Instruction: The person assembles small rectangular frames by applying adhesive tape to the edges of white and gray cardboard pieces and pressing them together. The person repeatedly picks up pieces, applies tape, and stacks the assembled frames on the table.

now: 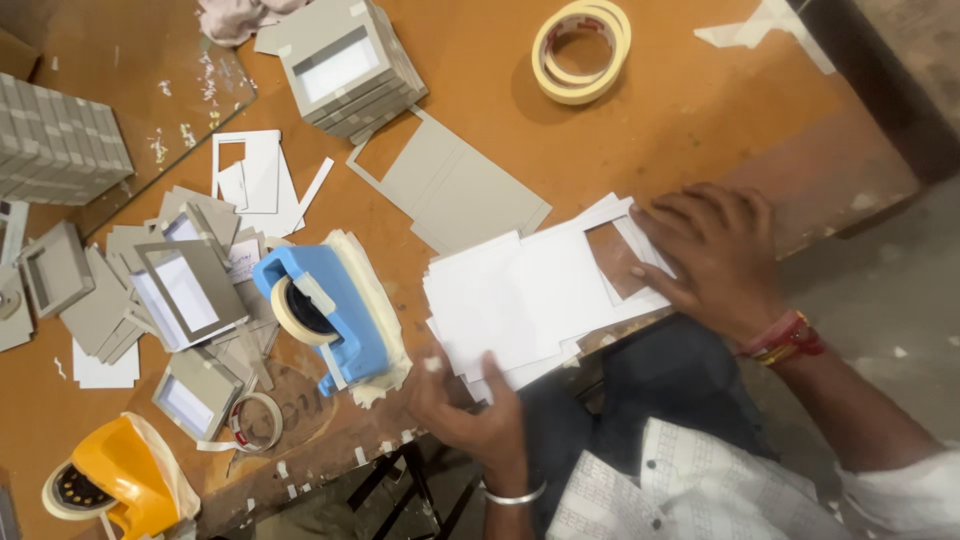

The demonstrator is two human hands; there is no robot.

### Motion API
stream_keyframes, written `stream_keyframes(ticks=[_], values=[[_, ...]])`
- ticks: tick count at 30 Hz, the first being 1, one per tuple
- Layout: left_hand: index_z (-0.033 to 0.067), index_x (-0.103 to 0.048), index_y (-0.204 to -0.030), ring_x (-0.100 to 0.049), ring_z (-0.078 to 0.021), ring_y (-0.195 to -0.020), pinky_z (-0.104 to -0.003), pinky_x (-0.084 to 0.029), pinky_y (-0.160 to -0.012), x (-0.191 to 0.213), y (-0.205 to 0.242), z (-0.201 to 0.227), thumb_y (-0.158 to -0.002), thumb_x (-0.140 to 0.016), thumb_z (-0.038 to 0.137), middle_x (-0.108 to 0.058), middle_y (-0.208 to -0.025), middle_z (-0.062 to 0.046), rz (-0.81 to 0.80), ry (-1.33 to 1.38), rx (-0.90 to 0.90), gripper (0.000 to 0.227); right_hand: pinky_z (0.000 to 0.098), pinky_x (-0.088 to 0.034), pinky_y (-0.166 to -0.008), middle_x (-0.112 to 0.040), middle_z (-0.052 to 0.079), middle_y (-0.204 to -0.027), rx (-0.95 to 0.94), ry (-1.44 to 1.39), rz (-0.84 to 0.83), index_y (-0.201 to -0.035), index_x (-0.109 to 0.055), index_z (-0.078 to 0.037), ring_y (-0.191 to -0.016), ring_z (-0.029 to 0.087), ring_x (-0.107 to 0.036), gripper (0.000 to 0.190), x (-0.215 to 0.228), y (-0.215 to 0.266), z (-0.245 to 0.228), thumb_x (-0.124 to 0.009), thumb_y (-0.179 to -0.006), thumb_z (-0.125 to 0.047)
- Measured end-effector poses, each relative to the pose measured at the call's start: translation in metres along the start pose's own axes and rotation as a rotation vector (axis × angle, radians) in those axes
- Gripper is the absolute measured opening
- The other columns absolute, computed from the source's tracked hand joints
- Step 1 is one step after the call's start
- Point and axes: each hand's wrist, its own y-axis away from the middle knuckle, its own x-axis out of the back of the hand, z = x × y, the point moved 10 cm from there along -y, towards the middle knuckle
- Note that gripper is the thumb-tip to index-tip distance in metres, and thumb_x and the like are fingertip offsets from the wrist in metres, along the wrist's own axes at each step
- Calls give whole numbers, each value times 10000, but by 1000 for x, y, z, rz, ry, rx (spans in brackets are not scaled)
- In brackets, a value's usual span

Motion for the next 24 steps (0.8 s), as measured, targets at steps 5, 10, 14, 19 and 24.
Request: stream_keyframes(ticks=[5,10,14,19,24], values=[[53,-534,-1379,-523,-301,-1315,-528,-360,-1166,-28,17,42,-776,-836,203,-573,-1356,-153,-307,-24,-88,691,548,-309,-1133,-621,35,-1330,8,-29,37,-1315,-694,-238,-1333,286,-493,487,-1,3,1,-721,-875,-444],[-2,-447,-1437,-545,-292,-1397,-576,-235,-1263,-31,21,42,-885,-823,230,-610,-1428,-124,-359,53,-33,707,575,-321,-1139,-562,90,-1380,125,-232,88,-1178,-735,-245,-1348,336,-454,417,9,12,-6,-739,-807,-436],[15,-419,-1452,-586,-323,-1353,-582,-244,-1249,-27,26,40,-897,-801,176,-660,-1363,-133,-364,60,-34,693,560,-357,-1116,-627,73,-1307,235,-252,61,-1043,-773,-224,-1305,324,-501,343,4,25,-26,-800,-737,-377],[53,-444,-1458,-655,-258,-1283,-580,-301,-1261,-27,32,38,-910,-795,107,-719,-1295,-100,-349,42,-47,653,523,-393,-1136,-684,31,-1237,192,-326,119,-967,-778,-187,-1289,306,-541,249,5,36,-29,-835,-732,-243],[57,-435,-1425,-692,-220,-1197,-573,-343,-1205,-24,23,46,-901,-829,156,-726,-1236,-42,-312,109,-75,664,529,-381,-1165,-671,7,-1241,133,-421,183,-983,-775,-207,-1314,316,-516,251,12,43,-33,-830,-744,-260]])
